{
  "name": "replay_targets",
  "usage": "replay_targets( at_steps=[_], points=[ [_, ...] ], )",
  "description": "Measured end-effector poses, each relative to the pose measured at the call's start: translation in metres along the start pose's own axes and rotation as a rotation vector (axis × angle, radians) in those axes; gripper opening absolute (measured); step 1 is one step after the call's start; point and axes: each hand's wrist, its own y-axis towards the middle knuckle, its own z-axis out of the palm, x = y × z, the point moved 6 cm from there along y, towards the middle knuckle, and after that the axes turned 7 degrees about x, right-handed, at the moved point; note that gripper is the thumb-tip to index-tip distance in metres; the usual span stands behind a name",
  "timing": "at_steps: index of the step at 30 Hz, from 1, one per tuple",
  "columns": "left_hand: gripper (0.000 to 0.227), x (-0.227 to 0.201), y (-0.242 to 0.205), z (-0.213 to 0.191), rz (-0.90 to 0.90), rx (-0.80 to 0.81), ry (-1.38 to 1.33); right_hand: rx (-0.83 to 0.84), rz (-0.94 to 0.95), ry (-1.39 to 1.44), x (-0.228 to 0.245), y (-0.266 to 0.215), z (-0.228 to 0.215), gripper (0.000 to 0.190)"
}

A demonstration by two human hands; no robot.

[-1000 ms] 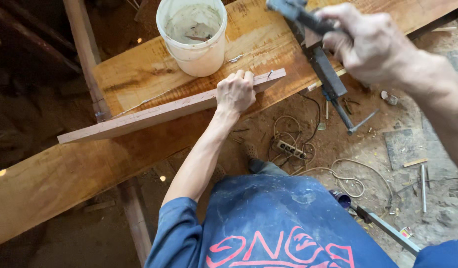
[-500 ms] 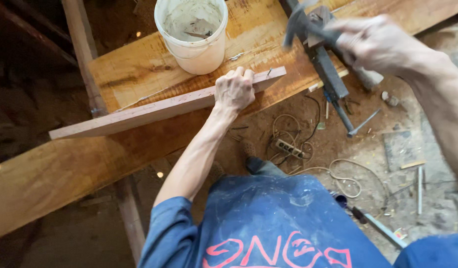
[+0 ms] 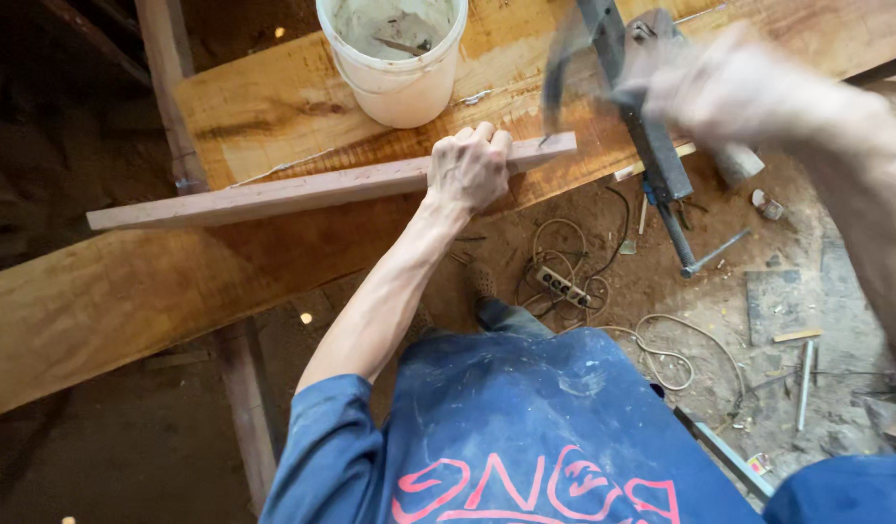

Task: The person aligns a thin wooden strip on a larger plank, hammers nails into it, and then uses an angle grinder to cut off the protruding nail heads. The person also uses a hand plane to smooth the strip's edge.

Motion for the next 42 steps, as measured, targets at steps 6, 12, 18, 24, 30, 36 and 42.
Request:
replay_targets(
  at_steps=[6,12,18,24,30,36,42],
  points=[
    [0.01,0.004,0.001,-0.003,0.017,-0.035,-0.002,-0.357,0.316,0.853,0.008,-0.04,-0.005,0.034],
    [0.017,0.018,0.017,-0.001,0.022,-0.05,-0.021,-0.44,0.325,1.13,0.064,-0.05,0.047,0.045],
    [0.02,0.025,0.028,0.004,0.001,0.026,0.012,-0.609,0.346,1.027,0.072,-0.051,0.091,0.052],
    [0.025,0.021,0.024,0.003,0.0,0.018,-0.022,-0.449,0.345,0.723,0.096,-0.036,0.046,0.048],
    [0.028,0.023,0.029,0.007,-0.019,0.065,-0.037,-0.94,0.24,0.918,0.102,-0.073,-0.021,0.022],
    [0.025,0.02,0.033,0.009,-0.001,0.084,-0.009,-0.644,0.428,0.69,0.118,-0.045,0.051,0.033],
    [0.029,0.021,0.027,-0.002,0.05,-0.034,0.005,-0.825,0.479,1.142,0.098,-0.099,0.11,0.043]
  ],
)
